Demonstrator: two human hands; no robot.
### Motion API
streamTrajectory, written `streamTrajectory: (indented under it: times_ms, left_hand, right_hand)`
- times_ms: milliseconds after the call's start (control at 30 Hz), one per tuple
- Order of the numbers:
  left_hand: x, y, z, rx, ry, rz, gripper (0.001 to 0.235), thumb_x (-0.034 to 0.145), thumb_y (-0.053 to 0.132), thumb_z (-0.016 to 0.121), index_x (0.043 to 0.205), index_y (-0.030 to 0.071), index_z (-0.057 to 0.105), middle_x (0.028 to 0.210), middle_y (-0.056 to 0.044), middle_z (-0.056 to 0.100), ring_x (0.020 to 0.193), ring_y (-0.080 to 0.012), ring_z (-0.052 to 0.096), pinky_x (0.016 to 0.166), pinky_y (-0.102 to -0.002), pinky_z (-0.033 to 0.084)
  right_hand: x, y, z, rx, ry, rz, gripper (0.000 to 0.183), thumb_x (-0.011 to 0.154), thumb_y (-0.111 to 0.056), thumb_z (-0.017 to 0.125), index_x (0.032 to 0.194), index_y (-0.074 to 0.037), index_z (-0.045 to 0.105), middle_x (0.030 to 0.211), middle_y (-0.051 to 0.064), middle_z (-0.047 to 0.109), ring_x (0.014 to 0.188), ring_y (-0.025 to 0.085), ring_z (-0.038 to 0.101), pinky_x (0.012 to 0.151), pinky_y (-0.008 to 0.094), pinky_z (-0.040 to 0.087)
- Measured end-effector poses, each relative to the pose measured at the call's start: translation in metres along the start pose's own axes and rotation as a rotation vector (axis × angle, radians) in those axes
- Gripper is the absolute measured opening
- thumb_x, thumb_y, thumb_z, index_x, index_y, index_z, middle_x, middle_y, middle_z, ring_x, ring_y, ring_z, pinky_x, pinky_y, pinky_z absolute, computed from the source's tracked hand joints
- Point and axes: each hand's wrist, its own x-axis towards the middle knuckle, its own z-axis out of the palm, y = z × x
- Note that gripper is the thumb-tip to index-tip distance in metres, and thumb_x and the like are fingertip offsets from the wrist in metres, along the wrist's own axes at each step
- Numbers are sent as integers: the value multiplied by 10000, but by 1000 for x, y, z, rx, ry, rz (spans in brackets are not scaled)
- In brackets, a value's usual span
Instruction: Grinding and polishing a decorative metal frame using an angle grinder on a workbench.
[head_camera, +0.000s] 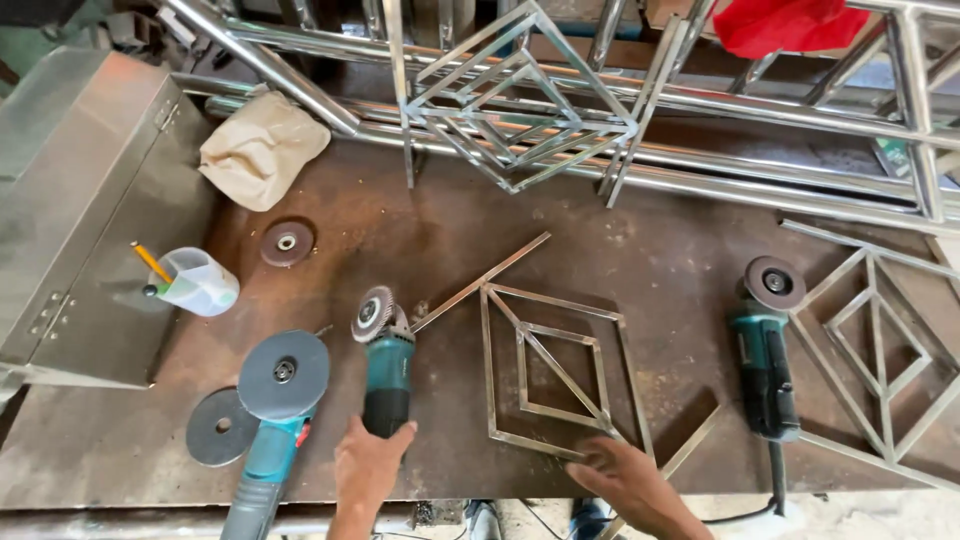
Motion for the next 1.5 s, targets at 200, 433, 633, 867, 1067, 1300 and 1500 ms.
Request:
streamTrajectory:
  times_ms: [200, 433, 633, 867, 1067, 1300, 1500]
  left_hand:
    - [-88, 42, 78, -1260, -650, -167, 664, 622, 303, 875, 1197, 12, 713, 972, -170, 774, 829, -290, 722, 755, -427, 588]
    - [-159, 146, 120, -1343, -904, 143, 768, 780, 328, 815, 1417, -7, 546, 1198, -134, 697, 1076, -212, 707, 937, -343, 560]
    - [-160, 220, 121, -1399, -1082, 383, 841, 930, 297, 744, 1613, 18, 339, 1385, -133, 589, 1255, -194, 620, 1050, -312, 498]
    - [-149, 263, 130, -1418, -805, 149, 659, 783, 170, 769, 1390, -13, 586, 1153, -111, 684, 1045, -206, 657, 914, -337, 532]
    - [-122, 290, 153, -1876, -580, -422, 583, 916, 354, 648, 1400, 34, 592, 1175, -54, 706, 1005, -169, 686, 855, -363, 554]
    - [-106, 285, 144, -1982, -479, -430, 742, 934, 488, 658, 1549, 151, 419, 1152, -135, 697, 821, -204, 661, 627, -369, 547]
    - [-102, 273, 140, -1993, -455, -421, 736, 941, 480, 647, 1543, 135, 402, 1166, -101, 725, 765, -201, 711, 582, -332, 579]
  right_hand:
    - [31, -49, 17, 623, -310, -100, 751, 869, -542, 650, 1336, 45, 614, 1146, 210, 718, 1058, 302, 712, 981, 451, 569]
    - [27, -48, -52, 1110, -322, 54, 658, 713, -472, 662, 1179, -11, 612, 1009, 173, 710, 922, 375, 728, 912, 523, 584]
    - [64, -35, -131, 877, -259, 67, 630, 762, -496, 670, 1108, 30, 659, 865, 199, 724, 768, 330, 717, 738, 461, 594]
    - [92, -108, -149, 4, -174, -60, 534, 795, -412, 748, 1119, 11, 708, 852, 111, 726, 725, 227, 699, 644, 385, 561]
    - [131, -116, -128, -398, -80, -222, 721, 852, -655, 587, 1112, -1, 740, 874, 129, 745, 805, 215, 683, 753, 384, 544]
    - [150, -105, -117, -685, -3, -351, 802, 822, -729, 553, 1073, 13, 724, 954, 212, 795, 957, 339, 768, 854, 427, 560]
    - [156, -108, -103, -790, 2, -418, 802, 817, -732, 548, 1041, 13, 744, 958, 230, 767, 959, 355, 746, 837, 441, 557]
